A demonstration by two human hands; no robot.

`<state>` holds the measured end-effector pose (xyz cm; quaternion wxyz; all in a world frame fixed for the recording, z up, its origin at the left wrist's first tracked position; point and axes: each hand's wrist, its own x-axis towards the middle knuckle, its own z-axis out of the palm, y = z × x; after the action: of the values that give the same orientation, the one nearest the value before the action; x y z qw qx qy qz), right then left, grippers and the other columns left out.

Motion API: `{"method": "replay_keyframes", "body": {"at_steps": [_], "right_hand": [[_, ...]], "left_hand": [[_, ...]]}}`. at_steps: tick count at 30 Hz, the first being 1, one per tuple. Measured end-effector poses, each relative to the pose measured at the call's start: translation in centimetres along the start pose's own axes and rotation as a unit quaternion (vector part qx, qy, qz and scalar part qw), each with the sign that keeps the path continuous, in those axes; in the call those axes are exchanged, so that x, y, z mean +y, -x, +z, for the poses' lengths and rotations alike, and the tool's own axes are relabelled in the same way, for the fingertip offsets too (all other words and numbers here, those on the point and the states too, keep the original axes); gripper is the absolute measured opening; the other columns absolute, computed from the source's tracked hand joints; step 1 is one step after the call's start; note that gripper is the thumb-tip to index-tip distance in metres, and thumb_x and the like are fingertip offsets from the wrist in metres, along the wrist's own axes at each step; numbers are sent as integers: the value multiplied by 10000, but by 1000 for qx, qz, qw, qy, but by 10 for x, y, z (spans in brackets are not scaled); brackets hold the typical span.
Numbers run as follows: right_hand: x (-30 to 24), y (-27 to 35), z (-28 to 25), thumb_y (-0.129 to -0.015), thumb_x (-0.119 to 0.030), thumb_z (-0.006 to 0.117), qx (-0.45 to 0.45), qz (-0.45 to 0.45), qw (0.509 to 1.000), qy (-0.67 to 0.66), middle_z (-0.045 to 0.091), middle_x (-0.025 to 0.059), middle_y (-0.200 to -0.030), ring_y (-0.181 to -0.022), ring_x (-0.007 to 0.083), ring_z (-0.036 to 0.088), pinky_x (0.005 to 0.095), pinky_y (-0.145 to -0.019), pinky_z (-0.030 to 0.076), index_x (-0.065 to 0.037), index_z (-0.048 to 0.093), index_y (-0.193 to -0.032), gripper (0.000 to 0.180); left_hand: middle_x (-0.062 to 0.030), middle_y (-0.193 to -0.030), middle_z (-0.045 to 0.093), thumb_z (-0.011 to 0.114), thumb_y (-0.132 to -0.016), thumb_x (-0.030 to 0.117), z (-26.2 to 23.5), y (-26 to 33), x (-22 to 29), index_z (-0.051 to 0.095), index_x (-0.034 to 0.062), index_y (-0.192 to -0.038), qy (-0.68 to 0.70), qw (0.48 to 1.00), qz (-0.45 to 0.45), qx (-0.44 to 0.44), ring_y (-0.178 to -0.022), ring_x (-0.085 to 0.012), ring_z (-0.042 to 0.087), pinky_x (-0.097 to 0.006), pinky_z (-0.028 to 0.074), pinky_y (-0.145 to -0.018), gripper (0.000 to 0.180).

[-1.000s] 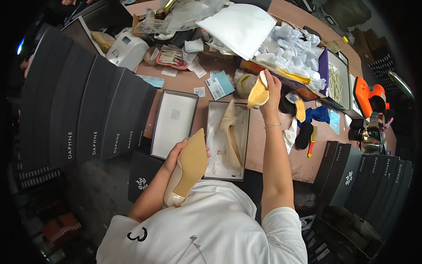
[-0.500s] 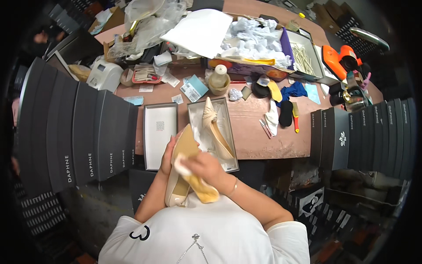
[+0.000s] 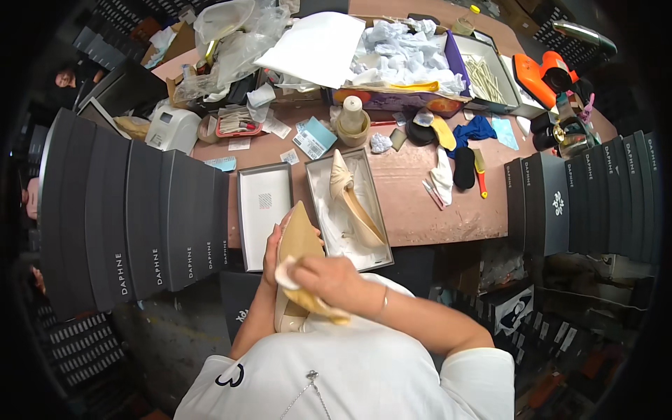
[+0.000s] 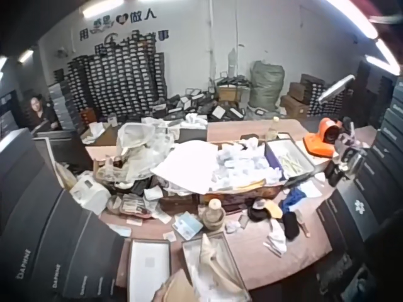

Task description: The recorder inspects high-heeled shoes, wipes them, wraps them in tissue paper, and packs them into shoe boxes.

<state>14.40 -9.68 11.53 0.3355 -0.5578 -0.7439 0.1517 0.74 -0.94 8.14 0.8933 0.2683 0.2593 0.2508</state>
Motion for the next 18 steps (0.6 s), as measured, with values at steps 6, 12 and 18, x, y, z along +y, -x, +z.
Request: {"method": "replay_keyframes", "body": {"at_steps": [6, 12, 18], "right_hand": [[-1, -17, -8, -774, -129, 580, -24, -4, 1000, 0, 530, 63, -858, -655, 246, 622, 357, -513, 506, -126, 566, -984, 211], [9, 12, -2, -772, -126, 590, -39, -10, 999, -2, 528, 56, -844, -659, 239, 628, 364, -511, 514, -117, 558, -985, 216], [52, -15, -16, -785, -117, 570, 64, 63, 996, 11, 523, 46, -821, -629, 220, 619, 332, -481, 502, -130, 553, -966, 182]], "left_hand": [[-133, -1180, 565, 307, -987, 497, 0, -4, -7, 287, 78, -1460, -8, 998, 11, 68, -1016, -240, 597, -358, 486, -918, 633], [-166, -1113, 579, 331, -974, 451, 2, -5, -5, 321, 80, -1439, 18, 999, -11, 36, -963, -257, 613, -376, 515, -856, 595], [-137, -1299, 504, 367, -920, 381, -1, -17, -10, 302, 70, -1452, 104, 992, -67, 16, -1159, -236, 531, -341, 452, -974, 620]]}}
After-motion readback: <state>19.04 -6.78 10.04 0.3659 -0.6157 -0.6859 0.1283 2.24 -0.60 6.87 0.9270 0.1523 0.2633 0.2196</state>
